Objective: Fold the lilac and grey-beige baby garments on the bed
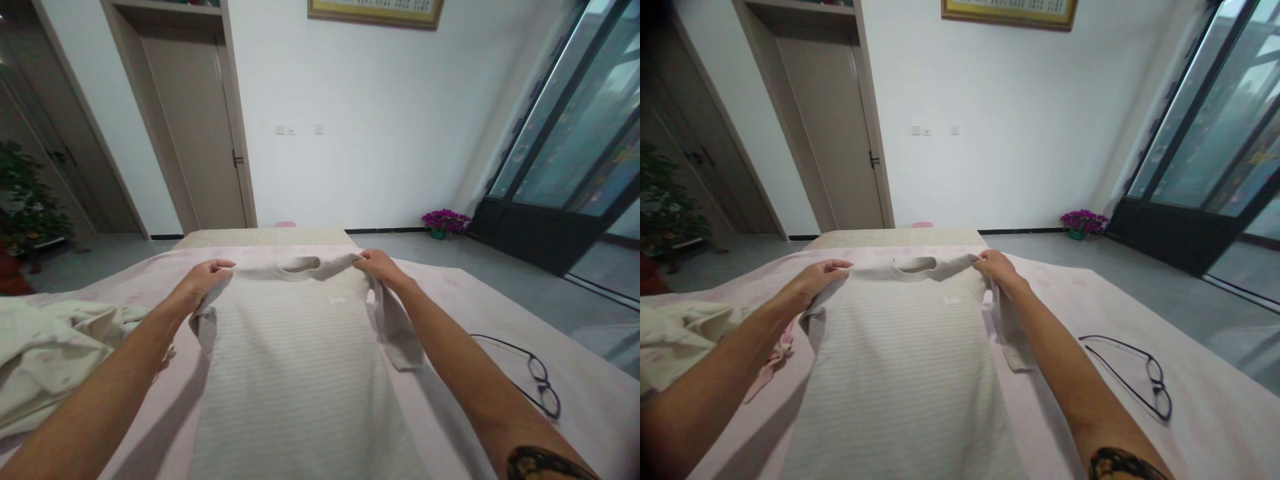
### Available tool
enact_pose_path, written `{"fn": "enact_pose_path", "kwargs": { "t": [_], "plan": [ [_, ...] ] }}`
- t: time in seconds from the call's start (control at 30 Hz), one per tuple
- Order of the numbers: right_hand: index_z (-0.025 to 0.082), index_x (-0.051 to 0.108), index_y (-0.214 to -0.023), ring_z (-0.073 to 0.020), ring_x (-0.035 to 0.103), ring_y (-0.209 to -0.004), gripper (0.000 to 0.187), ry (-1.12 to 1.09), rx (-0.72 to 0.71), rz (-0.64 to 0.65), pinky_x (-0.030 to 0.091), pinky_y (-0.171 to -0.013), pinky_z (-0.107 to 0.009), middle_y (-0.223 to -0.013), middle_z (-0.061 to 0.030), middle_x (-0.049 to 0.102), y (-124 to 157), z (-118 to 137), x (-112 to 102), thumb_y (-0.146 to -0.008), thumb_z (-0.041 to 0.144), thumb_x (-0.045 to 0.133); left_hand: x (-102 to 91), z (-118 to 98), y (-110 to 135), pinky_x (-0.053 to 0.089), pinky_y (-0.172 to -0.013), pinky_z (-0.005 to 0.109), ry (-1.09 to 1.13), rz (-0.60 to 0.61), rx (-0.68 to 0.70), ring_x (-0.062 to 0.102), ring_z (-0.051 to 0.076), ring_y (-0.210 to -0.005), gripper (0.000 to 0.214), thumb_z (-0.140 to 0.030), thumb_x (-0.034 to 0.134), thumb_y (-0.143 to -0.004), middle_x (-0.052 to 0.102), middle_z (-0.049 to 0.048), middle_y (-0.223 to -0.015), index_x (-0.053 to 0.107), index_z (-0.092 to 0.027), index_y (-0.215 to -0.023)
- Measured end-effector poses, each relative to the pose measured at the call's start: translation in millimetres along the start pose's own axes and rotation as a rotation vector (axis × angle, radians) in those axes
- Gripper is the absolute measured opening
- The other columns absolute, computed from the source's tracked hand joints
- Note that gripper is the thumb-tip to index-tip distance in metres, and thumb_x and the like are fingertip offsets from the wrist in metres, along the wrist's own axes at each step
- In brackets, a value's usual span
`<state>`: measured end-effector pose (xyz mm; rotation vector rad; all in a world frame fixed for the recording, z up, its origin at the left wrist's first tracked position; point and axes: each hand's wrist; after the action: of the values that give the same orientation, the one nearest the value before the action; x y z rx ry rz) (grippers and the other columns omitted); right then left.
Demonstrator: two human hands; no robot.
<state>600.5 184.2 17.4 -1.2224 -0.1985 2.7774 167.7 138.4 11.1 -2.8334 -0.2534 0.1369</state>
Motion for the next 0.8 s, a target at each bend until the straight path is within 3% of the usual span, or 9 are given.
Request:
{"fn": "enact_pose_path", "kwargs": {
  "t": [0.07,0.1,0.23,0.33,0.47,0.67,0.8],
  "plan": [
    [0.015,0.067,-0.115,-0.023,0.063,-0.098,0.039,0.312,0.04,0.05,0.044,-0.081,-0.029,-0.111,-0.0107,0.071,4,-25,32,-0.078,0.029,0.065,3.0,40,0,0.051,-0.055,0.029,-0.25,-0.027,-0.089,0.059,0.017,-0.05,0.021,-0.018,0.072,-0.059,0.064,0.0,-0.058,0.07,-0.016,-0.08],
    [0.015,0.064,-0.121,-0.0248,0.061,-0.107,0.044,0.349,0.044,0.07,0.043,-0.086,-0.03,-0.121,-0.0128,0.067,10,-36,44,-0.079,0.028,0.064,2.6,56,2,0.052,-0.064,0.032,-0.366,-0.044,-0.118,0.062,0.018,-0.058,0.019,-0.016,0.068,-0.06,0.065,0.0006,-0.062,0.069,-0.017,-0.079],
    [0.017,0.061,-0.127,-0.0277,0.058,-0.114,0.05,0.419,0.057,0.131,0.042,-0.091,-0.033,-0.128,-0.0142,0.063,44,-72,69,-0.079,0.032,0.062,-2.1,98,20,0.043,-0.097,0.047,-0.682,-0.1,-0.121,0.062,0.029,-0.104,0.022,-0.015,0.06,-0.066,0.07,0.0076,-0.098,0.071,-0.021,-0.084],
    [0.022,0.057,-0.13,-0.0306,0.058,-0.112,0.054,0.558,0.056,0.163,0.042,-0.088,-0.037,-0.126,-0.0137,0.062,63,-96,64,-0.078,0.034,0.06,1.1,115,31,0.038,-0.104,0.046,-0.919,0.028,0.062,0.057,0.029,-0.113,0.027,-0.019,0.052,-0.079,0.067,0.0085,-0.112,0.072,-0.023,-0.097],
    [0.025,0.05,-0.138,-0.0314,0.056,-0.115,0.064,0.649,0.15,0.172,0.043,-0.083,-0.038,-0.13,-0.0134,0.059,73,-125,47,-0.074,0.028,0.059,22.6,131,46,0.041,-0.103,0.04,-1.123,0.279,0.334,0.06,0.025,-0.11,0.033,-0.026,0.042,-0.092,0.068,0.0099,-0.115,0.068,-0.019,-0.111],
    [0.025,0.067,-0.109,-0.0251,0.062,-0.097,0.035,0.705,0.198,0.187,0.042,-0.073,-0.033,-0.111,-0.0098,0.067,71,-136,21,-0.079,0.018,0.05,61.6,152,78,0.031,-0.113,0.046,-1.215,0.364,0.328,0.046,0.029,-0.134,0.046,-0.039,0.043,-0.096,0.055,0.0135,-0.141,0.057,-0.019,-0.135],
    [0.02,0.066,-0.113,-0.0308,0.055,-0.111,0.036,0.918,0.034,-0.107,0.037,-0.09,-0.042,-0.116,-0.0163,0.065,62,-143,2,-0.084,0.014,0.046,68.1,156,90,0.025,-0.115,0.051,-1.27,0.417,0.283,0.035,0.031,-0.142,0.054,-0.043,0.044,-0.095,0.044,0.0128,-0.152,0.047,-0.023,-0.144]
  ]
}}
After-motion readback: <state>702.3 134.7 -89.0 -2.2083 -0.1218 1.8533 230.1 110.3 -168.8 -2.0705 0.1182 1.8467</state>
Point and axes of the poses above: each hand's wrist, its own y-axis away from the middle knuckle, its own x-axis out of the palm, z = x × y
